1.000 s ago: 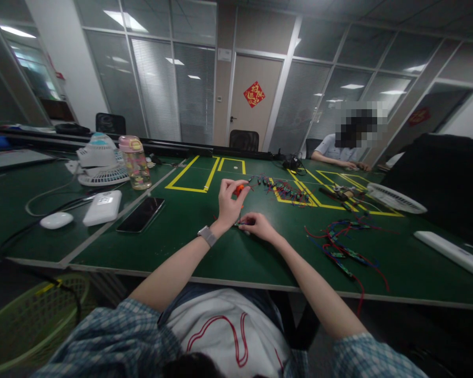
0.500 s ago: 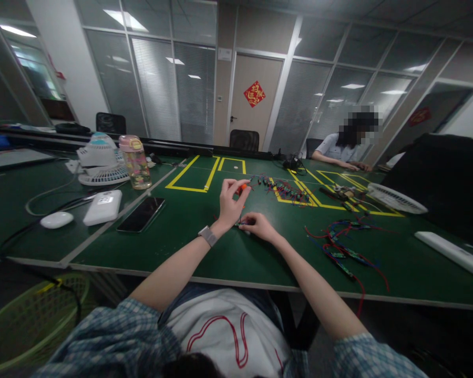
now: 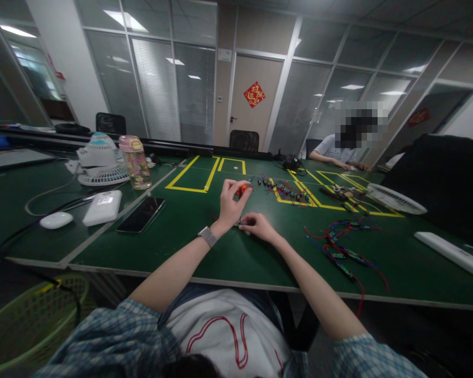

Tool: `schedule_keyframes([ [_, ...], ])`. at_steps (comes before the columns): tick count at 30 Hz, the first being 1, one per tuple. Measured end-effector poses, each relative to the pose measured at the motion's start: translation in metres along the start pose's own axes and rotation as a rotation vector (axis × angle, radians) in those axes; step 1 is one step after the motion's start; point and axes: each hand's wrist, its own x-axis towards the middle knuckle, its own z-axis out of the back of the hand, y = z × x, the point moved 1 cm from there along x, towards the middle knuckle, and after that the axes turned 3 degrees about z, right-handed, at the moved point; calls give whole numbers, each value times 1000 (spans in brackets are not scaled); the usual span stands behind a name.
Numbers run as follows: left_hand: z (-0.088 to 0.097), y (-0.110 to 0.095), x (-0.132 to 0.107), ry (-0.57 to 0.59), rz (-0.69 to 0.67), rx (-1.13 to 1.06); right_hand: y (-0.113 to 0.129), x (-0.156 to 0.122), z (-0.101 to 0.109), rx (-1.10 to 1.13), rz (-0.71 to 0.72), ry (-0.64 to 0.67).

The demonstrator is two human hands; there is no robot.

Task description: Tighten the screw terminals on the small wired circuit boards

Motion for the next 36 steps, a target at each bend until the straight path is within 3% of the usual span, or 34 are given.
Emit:
schedule_keyframes([
  [36,-1,5,-2,7,8,-75,0,-1,-1,0,-17,-2],
])
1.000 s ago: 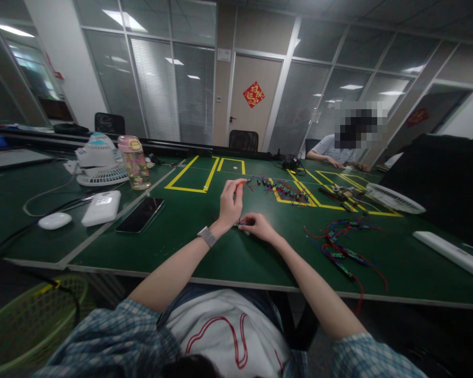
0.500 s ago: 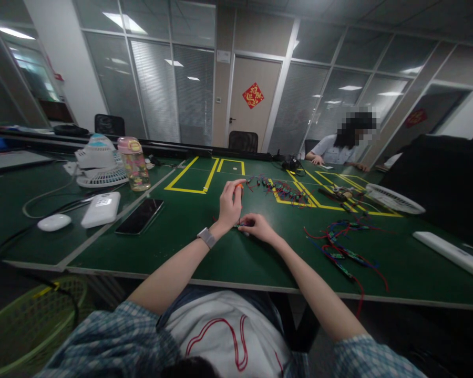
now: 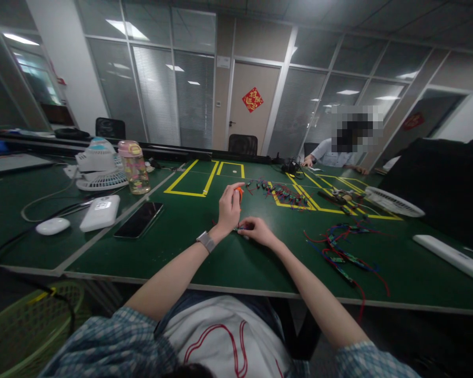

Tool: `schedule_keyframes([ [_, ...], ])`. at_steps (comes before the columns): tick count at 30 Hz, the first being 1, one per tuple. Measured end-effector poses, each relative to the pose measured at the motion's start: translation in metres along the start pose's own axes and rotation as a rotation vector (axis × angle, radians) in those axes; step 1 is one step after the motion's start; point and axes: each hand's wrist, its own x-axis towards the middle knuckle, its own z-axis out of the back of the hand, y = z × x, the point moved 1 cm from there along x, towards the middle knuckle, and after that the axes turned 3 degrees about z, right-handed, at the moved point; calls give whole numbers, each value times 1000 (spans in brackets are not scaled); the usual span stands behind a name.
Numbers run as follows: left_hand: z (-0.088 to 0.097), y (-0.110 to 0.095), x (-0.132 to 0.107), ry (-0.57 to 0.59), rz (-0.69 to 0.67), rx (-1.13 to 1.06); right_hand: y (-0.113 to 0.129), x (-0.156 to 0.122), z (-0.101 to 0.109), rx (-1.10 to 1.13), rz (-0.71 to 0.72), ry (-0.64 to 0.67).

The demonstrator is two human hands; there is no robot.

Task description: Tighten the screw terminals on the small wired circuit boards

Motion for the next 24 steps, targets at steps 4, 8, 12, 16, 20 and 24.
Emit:
schedule_keyframes([
  [4,1,-1,0,-7,-2,55,2,0,1,-19,2,-6],
  [8,0,-1,0,-12,-11,76,4,0,1,-1,3,4],
  [12,-1,0,0,-3,16,5,1,0,1,3,2,2],
  [16,1,0,0,-7,11,31,0,0,0,-3,12,0],
  [20,0,-2,0,-10,-10,85,1,1,1,-15,12,1],
  [24,-1,0,0,-5,16,27,0,0,0,-11,12,-1],
])
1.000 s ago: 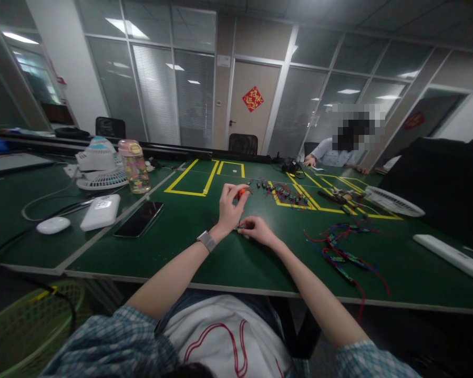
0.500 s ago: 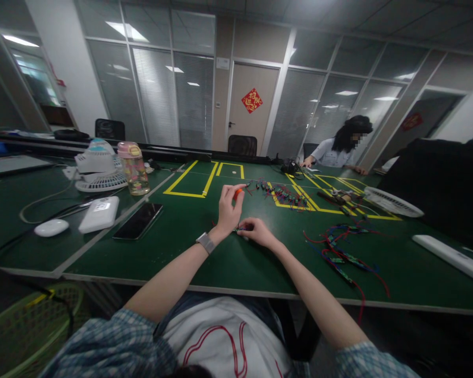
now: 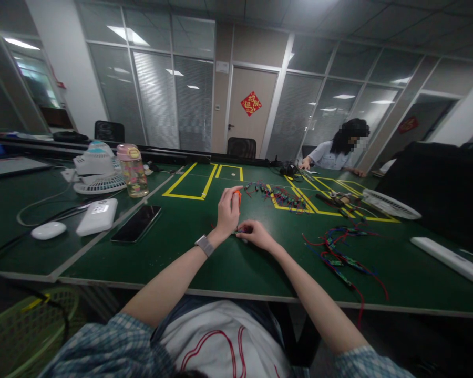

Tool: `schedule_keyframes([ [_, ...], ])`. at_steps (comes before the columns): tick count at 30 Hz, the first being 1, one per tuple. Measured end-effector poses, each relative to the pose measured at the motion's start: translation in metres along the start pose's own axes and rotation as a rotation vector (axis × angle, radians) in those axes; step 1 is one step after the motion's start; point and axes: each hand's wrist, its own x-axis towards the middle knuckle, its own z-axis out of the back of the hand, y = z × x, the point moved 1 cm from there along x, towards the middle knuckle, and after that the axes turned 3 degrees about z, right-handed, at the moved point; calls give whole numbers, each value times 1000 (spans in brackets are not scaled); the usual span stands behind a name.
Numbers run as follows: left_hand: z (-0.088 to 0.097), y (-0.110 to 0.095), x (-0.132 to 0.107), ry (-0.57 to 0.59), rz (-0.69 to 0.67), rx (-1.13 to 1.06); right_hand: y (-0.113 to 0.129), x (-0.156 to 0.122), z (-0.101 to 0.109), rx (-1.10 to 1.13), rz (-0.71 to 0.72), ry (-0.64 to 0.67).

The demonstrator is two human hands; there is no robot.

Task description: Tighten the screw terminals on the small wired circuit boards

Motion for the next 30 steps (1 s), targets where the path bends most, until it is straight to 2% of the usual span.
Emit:
schedule_keyframes([
  [3,1,1,0,10,22,-36,-1,0,-1,6,6,1],
  [9,2,-3,0,-36,-36,58,-1,0,-2,7,7,-6],
  [16,1,2,0,-17,7,-39,-1,0,-1,0,3,-5],
  [22,1,-2,0,-25,-28,44,1,0,0,-1,-10,11],
  [30,1,-1,0,-13,-10,-6,-2,0,-1,7,-10,2],
])
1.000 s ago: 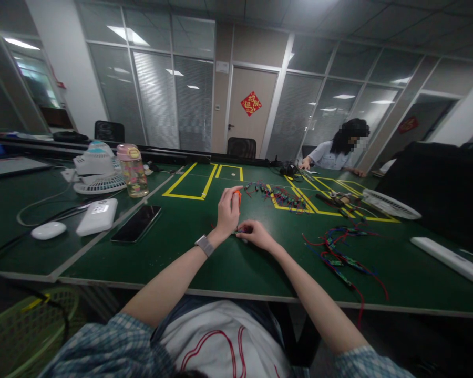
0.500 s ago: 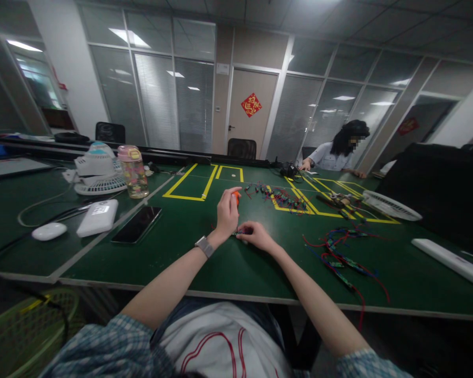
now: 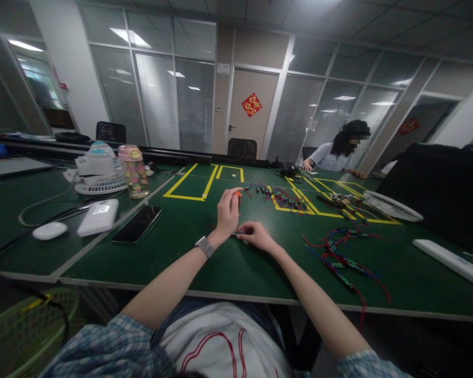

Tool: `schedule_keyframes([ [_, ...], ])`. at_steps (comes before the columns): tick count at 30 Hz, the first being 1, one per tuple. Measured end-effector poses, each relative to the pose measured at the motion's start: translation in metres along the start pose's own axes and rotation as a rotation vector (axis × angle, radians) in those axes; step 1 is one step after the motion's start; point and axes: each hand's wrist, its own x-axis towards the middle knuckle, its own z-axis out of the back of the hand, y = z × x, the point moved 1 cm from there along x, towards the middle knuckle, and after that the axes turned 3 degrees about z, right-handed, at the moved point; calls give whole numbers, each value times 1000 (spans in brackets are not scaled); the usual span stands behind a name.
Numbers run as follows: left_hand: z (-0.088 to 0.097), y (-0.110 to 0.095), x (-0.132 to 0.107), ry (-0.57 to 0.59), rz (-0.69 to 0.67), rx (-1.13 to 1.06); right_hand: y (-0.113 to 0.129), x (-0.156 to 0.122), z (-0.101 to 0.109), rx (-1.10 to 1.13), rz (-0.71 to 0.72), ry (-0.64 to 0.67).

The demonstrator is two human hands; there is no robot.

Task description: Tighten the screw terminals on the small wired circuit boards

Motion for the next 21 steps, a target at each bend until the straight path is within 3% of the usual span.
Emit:
schedule_keyframes([
  [21,0,0,0,-8,-23,20,3,0,1,22,-1,-8],
])
